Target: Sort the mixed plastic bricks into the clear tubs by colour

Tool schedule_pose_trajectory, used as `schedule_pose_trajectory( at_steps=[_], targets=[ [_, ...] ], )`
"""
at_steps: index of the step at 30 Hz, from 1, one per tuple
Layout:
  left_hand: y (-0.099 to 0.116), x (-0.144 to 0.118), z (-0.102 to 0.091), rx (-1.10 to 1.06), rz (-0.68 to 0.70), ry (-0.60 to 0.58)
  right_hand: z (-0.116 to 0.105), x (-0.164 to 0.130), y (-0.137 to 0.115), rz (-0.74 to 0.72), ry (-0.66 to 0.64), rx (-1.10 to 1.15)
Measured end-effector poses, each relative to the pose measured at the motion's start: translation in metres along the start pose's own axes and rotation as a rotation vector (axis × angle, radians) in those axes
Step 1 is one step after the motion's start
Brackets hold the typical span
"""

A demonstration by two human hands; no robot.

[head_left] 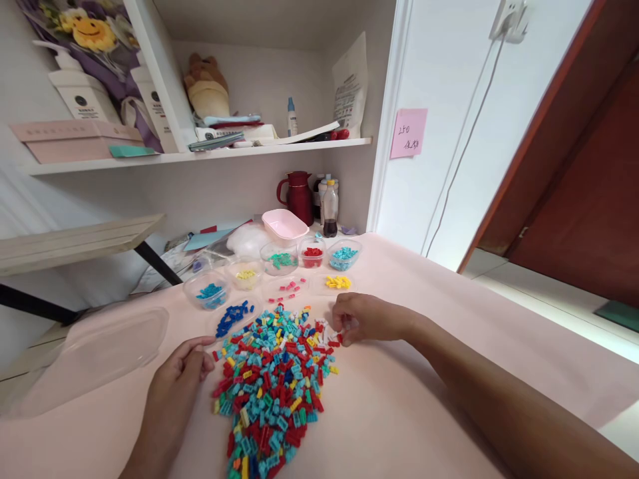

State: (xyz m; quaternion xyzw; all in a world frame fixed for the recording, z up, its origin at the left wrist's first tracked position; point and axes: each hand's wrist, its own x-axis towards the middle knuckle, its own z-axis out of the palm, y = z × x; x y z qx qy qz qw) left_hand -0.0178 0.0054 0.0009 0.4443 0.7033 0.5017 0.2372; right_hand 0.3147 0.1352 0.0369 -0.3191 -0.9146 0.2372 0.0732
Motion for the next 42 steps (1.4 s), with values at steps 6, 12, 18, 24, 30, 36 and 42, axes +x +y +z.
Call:
schedule_pose_trajectory(
  at_steps=[6,12,18,24,30,36,42],
  targets=[
    [-0.0032,0.0004,0.0004,0.001,-0.015,0.0,0.0082,0.0051,0.0032,-0.009,0.076,-0.01],
    [-0.0058,0.001,-0.001,0.002,-0.003,-0.004,0.0073,0.0036,0.0041,-0.015,0.052,0.013],
    [-0.0013,-0.0001,0.0007,0.018,-0.012,0.003,0.008,0.0022,-0.0005,-0.029,0.058,-0.036],
    [0.0008,-0.0018,0.0016,0.017,-0.019,0.003,0.0092,0.0042,-0.0021,-0.02,0.062,-0.067],
    [0.0014,-0.0025,0.0011,0.025,-0.009,0.011,0.0096,0.0058,0.0003,-0.006,0.05,-0.033],
    [0.0003,-0.0016,0.0006,0.03,0.001,0.004,0.0087,0.0073,0.0054,0.001,0.048,0.031],
    [0.0032,-0.0024,0.0019,0.02,0.002,0.007,0.0094,0.0075,0.0049,0.031,0.069,0.057]
  ],
)
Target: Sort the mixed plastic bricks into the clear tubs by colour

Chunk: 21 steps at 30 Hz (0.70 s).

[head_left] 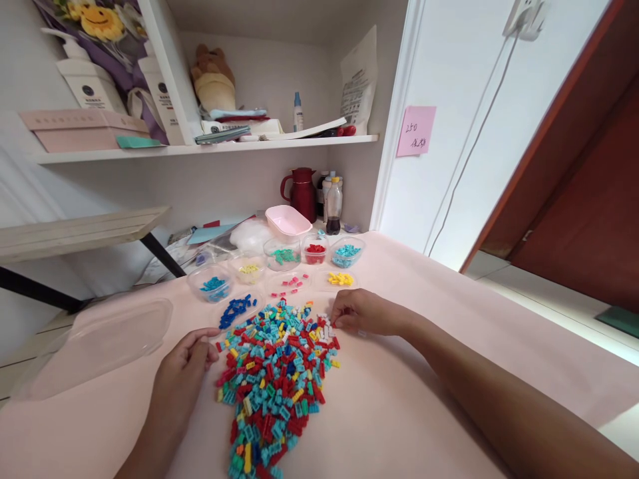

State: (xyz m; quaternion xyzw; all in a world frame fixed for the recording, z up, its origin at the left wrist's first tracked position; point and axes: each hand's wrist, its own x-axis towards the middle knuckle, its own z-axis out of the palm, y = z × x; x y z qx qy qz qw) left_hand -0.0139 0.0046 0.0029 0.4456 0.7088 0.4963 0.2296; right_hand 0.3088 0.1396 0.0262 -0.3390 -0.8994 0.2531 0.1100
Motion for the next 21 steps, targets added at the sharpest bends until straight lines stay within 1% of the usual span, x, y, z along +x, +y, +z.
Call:
schedule_pose_trajectory(
  at_steps=[5,8,11,13,16,18,20,21],
  targets=[
    [0.0,-0.001,-0.001,-0.009,-0.006,0.009,0.003,0.002,0.001,0.025,0.018,0.013],
    [-0.001,0.0,-0.001,-0.02,-0.008,0.007,0.0,0.0,-0.001,0.029,0.023,0.046],
    [-0.001,0.0,-0.001,-0.028,-0.015,0.003,-0.009,-0.004,-0.003,0.005,0.039,0.09],
    [0.0,0.0,-0.002,-0.034,-0.023,-0.002,-0.02,-0.001,-0.003,0.01,0.086,0.126],
    [0.002,0.001,-0.002,-0.053,-0.023,-0.003,-0.042,0.018,-0.004,0.057,0.225,0.175],
    [0.002,0.002,-0.001,-0.065,-0.022,0.001,-0.058,0.04,-0.006,0.121,0.399,0.166],
    [0.001,0.002,-0.001,-0.073,-0.019,0.004,-0.072,0.066,-0.007,0.206,0.642,0.11],
    [0.0,0.003,-0.001,-0.076,-0.017,0.003,-0.078,0.077,-0.007,0.226,0.693,0.099]
  ],
)
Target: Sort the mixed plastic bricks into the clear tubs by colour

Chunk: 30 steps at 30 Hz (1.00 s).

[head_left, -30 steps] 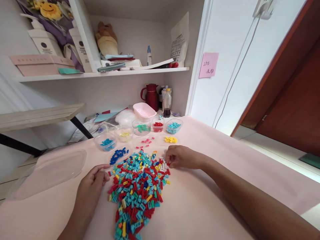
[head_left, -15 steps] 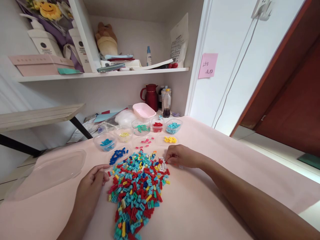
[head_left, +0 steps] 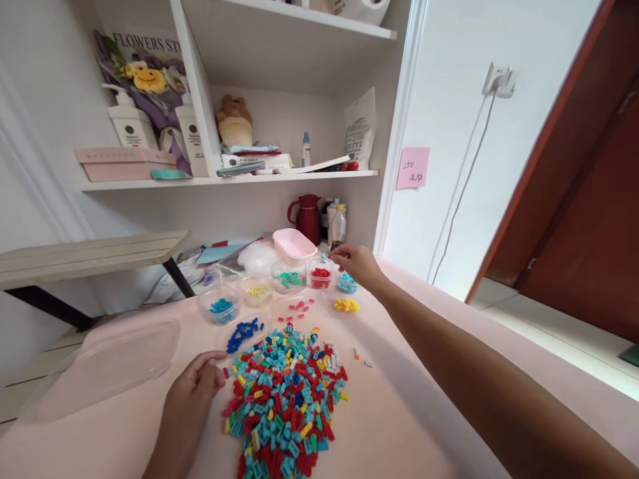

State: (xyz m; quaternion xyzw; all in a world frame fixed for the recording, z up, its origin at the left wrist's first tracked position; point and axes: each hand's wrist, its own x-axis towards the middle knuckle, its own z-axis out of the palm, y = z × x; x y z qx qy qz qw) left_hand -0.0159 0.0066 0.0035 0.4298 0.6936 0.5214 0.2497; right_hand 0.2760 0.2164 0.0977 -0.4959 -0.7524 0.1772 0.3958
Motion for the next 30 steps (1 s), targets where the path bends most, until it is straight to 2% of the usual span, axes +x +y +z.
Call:
schedule_pose_trajectory(
  at_steps=[3,6,9,12,15,17,19,22,24,26,30],
  targets=[
    [-0.003,0.001,-0.001,-0.013,0.008,-0.004,0.009,0.023,-0.005,0.013,0.054,-0.005],
    [-0.004,-0.001,-0.001,-0.042,0.011,0.011,0.013,0.023,-0.004,0.02,0.036,0.02],
    [-0.003,-0.002,0.0,-0.056,0.023,0.021,0.013,0.001,-0.004,0.015,-0.002,0.123],
    [-0.002,-0.002,0.001,-0.059,0.021,0.025,0.013,-0.035,-0.006,-0.007,-0.097,0.358],
    [-0.002,-0.002,0.001,-0.052,0.007,0.017,0.017,-0.072,-0.004,0.014,-0.197,0.448],
    [-0.001,-0.002,0.001,-0.041,0.0,0.016,0.019,-0.089,0.0,0.04,-0.271,0.419],
    [0.0,-0.003,0.001,-0.027,-0.003,0.026,0.02,-0.098,0.004,0.043,-0.399,0.358],
    [0.002,-0.003,0.001,-0.006,-0.002,0.03,0.018,-0.103,0.006,-0.02,-0.58,0.245],
    [0.003,-0.003,0.001,0.009,-0.004,0.029,0.017,-0.104,0.005,-0.123,-0.603,0.158],
    [0.004,-0.003,0.001,0.027,-0.006,0.032,0.016,-0.105,0.003,-0.229,-0.572,0.079],
    [0.003,-0.001,0.0,0.059,-0.002,0.037,0.017,-0.105,0.004,-0.301,-0.536,0.007]
  ],
)
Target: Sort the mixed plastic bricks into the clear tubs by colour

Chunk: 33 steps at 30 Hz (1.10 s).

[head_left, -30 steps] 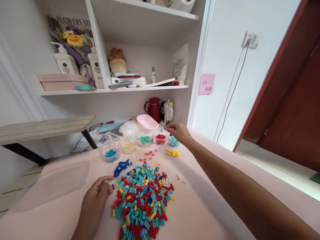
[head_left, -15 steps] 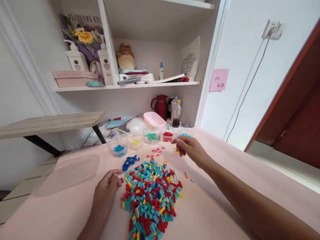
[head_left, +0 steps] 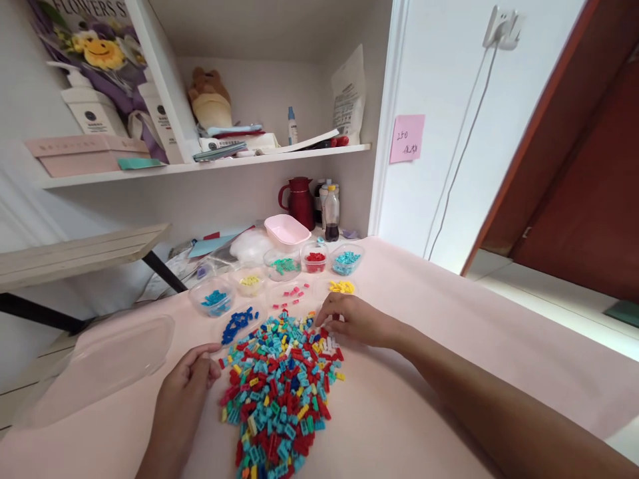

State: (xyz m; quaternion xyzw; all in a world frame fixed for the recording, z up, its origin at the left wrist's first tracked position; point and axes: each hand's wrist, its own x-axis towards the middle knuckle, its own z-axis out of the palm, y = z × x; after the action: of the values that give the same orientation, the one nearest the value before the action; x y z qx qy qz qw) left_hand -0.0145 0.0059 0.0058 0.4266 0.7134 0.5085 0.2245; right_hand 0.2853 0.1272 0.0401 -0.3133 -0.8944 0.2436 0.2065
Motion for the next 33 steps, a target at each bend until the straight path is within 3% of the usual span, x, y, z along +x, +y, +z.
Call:
schedule_pose_trajectory(
  at_steps=[17,33],
  targets=[
    [-0.007,0.002,-0.002,0.026,0.04,-0.047,0.005,-0.002,0.02,-0.048,-0.119,-0.088],
    [-0.009,0.004,0.0,0.004,0.051,-0.043,0.006,0.001,0.02,0.048,-0.131,-0.028]
  ],
)
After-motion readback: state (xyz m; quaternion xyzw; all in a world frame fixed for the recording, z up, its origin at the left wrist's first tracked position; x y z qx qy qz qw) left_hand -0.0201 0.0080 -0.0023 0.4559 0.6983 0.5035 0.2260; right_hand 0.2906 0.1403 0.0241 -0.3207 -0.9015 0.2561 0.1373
